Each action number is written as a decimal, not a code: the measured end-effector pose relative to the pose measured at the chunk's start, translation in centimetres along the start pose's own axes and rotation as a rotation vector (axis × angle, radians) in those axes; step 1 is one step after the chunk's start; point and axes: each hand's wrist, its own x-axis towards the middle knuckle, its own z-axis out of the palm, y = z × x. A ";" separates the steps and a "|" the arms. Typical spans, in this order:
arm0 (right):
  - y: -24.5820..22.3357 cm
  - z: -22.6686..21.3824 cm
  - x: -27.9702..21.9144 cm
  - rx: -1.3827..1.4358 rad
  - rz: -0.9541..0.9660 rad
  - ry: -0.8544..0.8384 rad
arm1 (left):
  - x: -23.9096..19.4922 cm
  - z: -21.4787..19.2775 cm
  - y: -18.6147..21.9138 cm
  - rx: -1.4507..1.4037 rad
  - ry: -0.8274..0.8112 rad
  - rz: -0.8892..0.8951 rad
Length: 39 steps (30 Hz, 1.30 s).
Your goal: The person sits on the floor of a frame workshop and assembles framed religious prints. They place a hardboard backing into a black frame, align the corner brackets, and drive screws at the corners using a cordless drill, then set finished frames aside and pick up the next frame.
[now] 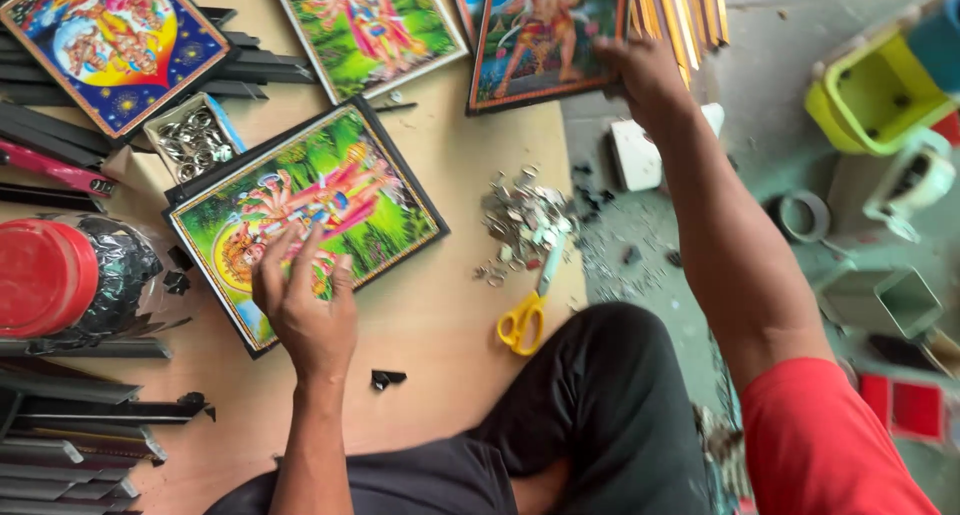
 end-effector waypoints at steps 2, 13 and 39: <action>-4.4 -0.8 -6.7 -0.154 -0.199 0.003 | -0.2 -0.2 -0.1 -0.062 0.010 -0.005; -1.1 -4.0 -49.6 -1.291 -1.137 0.164 | -2.1 -6.1 8.3 -1.088 -0.139 -0.332; 12.5 -9.6 -29.4 -0.861 -0.368 0.455 | -4.9 2.2 18.5 -0.088 -1.130 0.165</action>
